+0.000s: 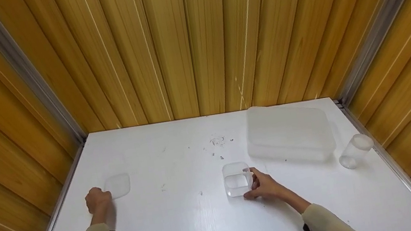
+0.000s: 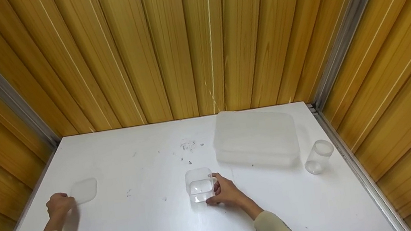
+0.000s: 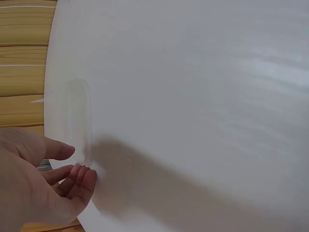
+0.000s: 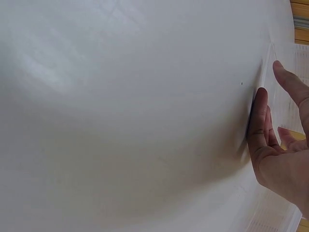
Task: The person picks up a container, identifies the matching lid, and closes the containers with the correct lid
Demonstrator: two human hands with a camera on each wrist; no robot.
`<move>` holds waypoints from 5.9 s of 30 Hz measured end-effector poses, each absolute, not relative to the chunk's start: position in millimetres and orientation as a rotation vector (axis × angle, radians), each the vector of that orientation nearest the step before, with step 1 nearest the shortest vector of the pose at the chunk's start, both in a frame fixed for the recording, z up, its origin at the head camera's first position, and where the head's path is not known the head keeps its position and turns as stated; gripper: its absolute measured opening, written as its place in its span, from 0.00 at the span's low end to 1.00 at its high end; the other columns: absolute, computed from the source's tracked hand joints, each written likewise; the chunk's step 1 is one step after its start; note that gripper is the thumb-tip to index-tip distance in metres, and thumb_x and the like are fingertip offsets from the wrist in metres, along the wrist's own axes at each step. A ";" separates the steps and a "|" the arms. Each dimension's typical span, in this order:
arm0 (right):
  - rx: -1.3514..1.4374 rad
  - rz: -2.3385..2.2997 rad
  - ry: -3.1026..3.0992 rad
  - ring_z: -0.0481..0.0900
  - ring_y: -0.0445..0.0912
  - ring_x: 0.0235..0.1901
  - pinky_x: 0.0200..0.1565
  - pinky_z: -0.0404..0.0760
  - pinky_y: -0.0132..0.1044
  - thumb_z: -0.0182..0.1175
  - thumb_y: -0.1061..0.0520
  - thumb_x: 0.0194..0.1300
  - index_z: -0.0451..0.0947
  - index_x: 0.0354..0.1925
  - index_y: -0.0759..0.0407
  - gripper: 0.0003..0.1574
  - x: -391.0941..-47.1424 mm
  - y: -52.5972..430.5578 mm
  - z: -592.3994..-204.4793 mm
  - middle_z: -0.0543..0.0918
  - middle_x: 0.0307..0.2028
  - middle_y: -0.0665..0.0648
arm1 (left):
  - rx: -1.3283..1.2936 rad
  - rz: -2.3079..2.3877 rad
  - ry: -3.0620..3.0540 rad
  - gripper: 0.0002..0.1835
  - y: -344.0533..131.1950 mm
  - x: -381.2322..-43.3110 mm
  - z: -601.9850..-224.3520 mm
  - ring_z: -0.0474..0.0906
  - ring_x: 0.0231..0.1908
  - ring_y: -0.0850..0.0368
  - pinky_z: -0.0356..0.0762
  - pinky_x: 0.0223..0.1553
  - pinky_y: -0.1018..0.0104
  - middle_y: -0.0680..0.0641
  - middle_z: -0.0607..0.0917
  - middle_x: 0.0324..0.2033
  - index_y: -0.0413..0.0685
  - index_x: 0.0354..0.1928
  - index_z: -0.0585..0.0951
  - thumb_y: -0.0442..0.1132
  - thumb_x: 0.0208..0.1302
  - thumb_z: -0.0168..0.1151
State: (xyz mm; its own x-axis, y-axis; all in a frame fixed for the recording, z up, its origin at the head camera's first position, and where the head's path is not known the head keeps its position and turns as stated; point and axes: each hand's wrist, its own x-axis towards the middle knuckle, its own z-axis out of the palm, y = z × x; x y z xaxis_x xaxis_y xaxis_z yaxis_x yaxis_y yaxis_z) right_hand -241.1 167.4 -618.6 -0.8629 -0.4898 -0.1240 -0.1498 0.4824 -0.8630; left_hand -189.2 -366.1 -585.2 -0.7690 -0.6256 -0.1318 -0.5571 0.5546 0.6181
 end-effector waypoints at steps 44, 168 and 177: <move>-0.437 -1.401 2.437 0.81 0.54 0.44 0.47 0.79 0.38 0.77 0.62 0.53 0.52 0.73 0.76 0.61 -215.9 165.5 -608.4 0.77 0.44 0.67 | 0.188 -1.881 -2.184 0.03 -177.7 -226.9 -468.4 0.89 0.30 0.52 0.89 0.35 0.64 0.39 0.86 0.36 0.37 0.40 0.80 0.30 0.67 0.63; -0.301 -1.628 2.170 0.81 0.59 0.56 0.52 0.87 0.49 0.56 0.56 0.77 0.54 0.77 0.69 0.40 -228.9 174.6 -579.1 0.72 0.61 0.75 | -0.463 -1.406 -2.744 0.23 -59.6 -206.8 -563.6 0.88 0.46 0.35 0.87 0.46 0.54 0.23 0.83 0.53 0.18 0.63 0.71 0.26 0.69 0.57; -0.353 -1.611 2.205 0.80 0.64 0.59 0.55 0.86 0.51 0.55 0.56 0.78 0.56 0.74 0.73 0.37 -231.1 174.2 -577.7 0.71 0.62 0.77 | -0.460 -1.513 -2.724 0.26 -68.7 -206.5 -565.5 0.85 0.51 0.31 0.85 0.53 0.47 0.21 0.79 0.57 0.21 0.66 0.69 0.29 0.71 0.57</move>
